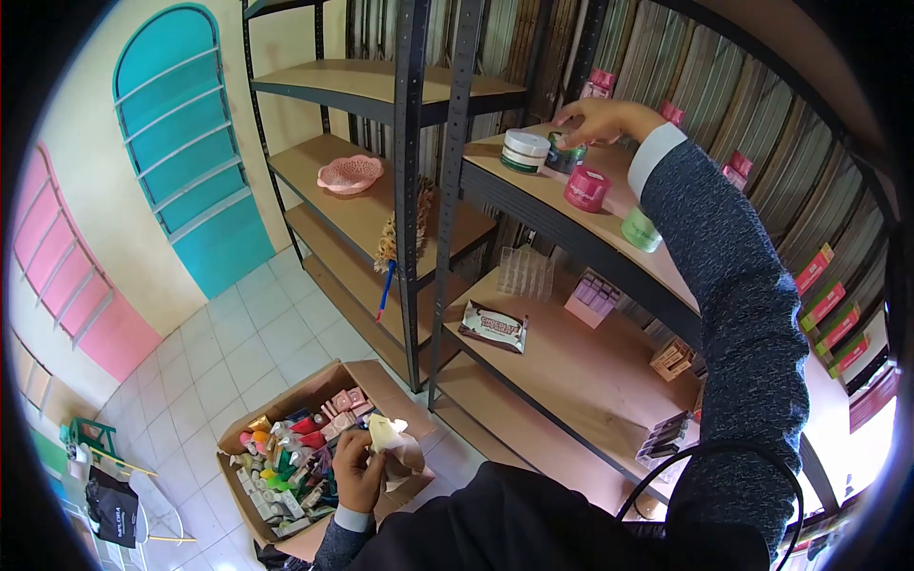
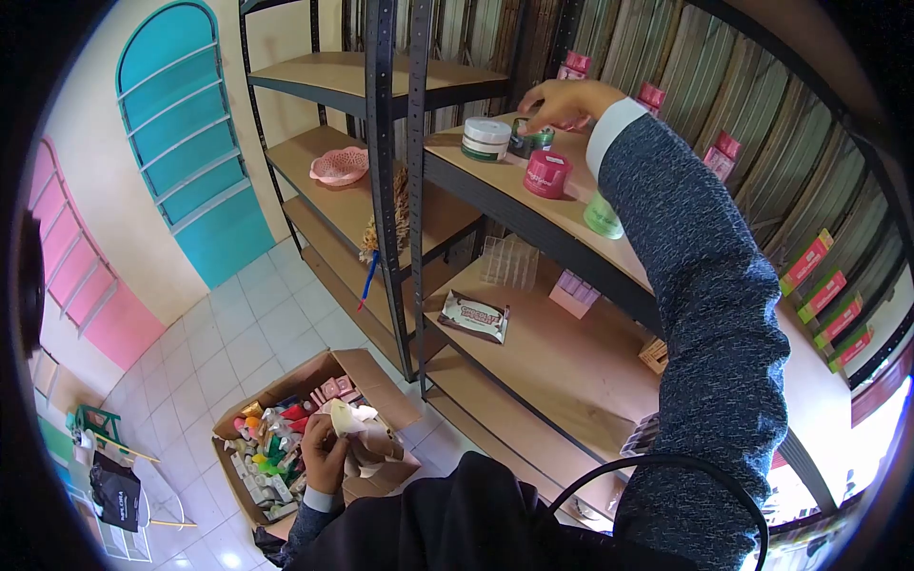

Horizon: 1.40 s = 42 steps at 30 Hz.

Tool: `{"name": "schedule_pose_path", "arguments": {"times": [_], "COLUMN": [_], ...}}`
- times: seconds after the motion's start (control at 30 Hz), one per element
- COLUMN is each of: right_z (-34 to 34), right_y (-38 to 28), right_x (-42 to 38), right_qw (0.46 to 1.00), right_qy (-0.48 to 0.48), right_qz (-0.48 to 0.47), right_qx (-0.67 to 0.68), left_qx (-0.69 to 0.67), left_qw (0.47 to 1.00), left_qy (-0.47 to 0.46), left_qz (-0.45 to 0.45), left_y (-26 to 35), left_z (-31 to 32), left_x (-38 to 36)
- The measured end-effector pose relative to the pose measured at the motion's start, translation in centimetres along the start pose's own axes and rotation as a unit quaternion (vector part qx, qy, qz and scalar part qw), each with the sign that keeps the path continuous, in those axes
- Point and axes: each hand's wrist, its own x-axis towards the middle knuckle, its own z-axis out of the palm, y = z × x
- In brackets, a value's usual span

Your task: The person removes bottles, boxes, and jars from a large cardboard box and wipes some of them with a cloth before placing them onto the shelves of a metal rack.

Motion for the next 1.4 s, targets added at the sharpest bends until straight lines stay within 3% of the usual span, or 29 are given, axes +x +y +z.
{"name": "schedule_pose_path", "arguments": {"times": [0.07, 0.13, 0.67, 0.83, 0.87, 0.93, 0.97, 1.0, 1.03, 1.07, 1.1, 1.13, 1.17, 1.3, 1.37, 1.4], "right_z": [0.4, 0.3, 0.2, 0.4, 0.4, -0.5, -1.3, -3.1, -3.5, -4.0, -5.9, -6.2, -5.1, 6.0, 13.4, 16.7], "right_y": [-0.1, 0.5, 3.3, 3.4, 2.8, 3.8, 4.1, 5.2, 0.7, -1.1, -3.5, -7.0, -9.9, -23.8, -31.1, -35.0], "right_x": [-0.2, 0.1, 2.7, 2.7, 1.3, 2.2, 2.2, 4.0, 0.8, 0.1, 0.6, -0.5, -1.9, -6.2, -10.9, -13.7], "right_qw": [0.999, 0.999, 0.997, 0.993, 0.992, 0.995, 0.986, 0.969, 0.986, 0.981, 0.983, 0.98, 0.977, 0.923, 0.865, 0.88], "right_qy": [0.026, -0.001, -0.004, -0.013, -0.033, -0.022, 0.027, 0.094, 0.089, 0.104, -0.031, -0.067, -0.099, -0.085, -0.087, -0.178], "right_qz": [0.023, -0.018, -0.071, -0.109, -0.068, -0.095, -0.157, -0.225, -0.139, -0.162, -0.182, -0.184, -0.182, -0.374, -0.494, -0.441], "right_qx": [-0.009, 0.04, 0.036, 0.046, 0.1, 0.034, 0.048, -0.035, -0.003, 0.018, 0.008, 0.03, 0.05, 0.042, 0.03, -0.014], "left_qx": [-0.002, 0.004, 0.017, 0.123, 0.143, 0.07, -0.082, -0.093, -0.051, -0.024, 0.026, 0.0, 0.0, -0.005, -0.176, -0.176], "left_qw": [1.0, 1.0, 0.998, 0.99, 0.985, 0.99, 0.986, 0.984, 0.983, 0.987, 0.985, 0.979, 0.975, 0.954, 0.926, 0.924], "left_qy": [0.002, 0.006, 0.058, 0.062, 0.068, 0.108, 0.144, 0.138, 0.159, 0.149, 0.148, 0.161, 0.205, 0.264, 0.296, 0.3], "left_qz": [0.004, 0.018, 0.011, 0.041, 0.062, 0.061, -0.014, -0.067, -0.07, -0.056, -0.079, -0.121, -0.086, -0.142, -0.152, -0.157], "left_y": [0.2, 0.1, 0.1, -0.4, -0.5, -0.4, -2.2, -2.8, -3.9, -3.3, -4.0, -4.8, -5.3, -6.7, -7.9, -8.7], "left_z": [0.1, 0.2, 0.8, 0.4, 0.2, 0.3, 0.5, -0.3, -0.9, -1.6, -2.5, -3.0, -3.1, -6.0, -7.7, -8.5], "left_x": [0.3, 0.3, 0.0, -0.7, -0.9, -1.2, -2.0, -2.5, -3.2, -3.4, -4.4, -5.2, -5.6, -7.9, -8.2, -8.5]}}
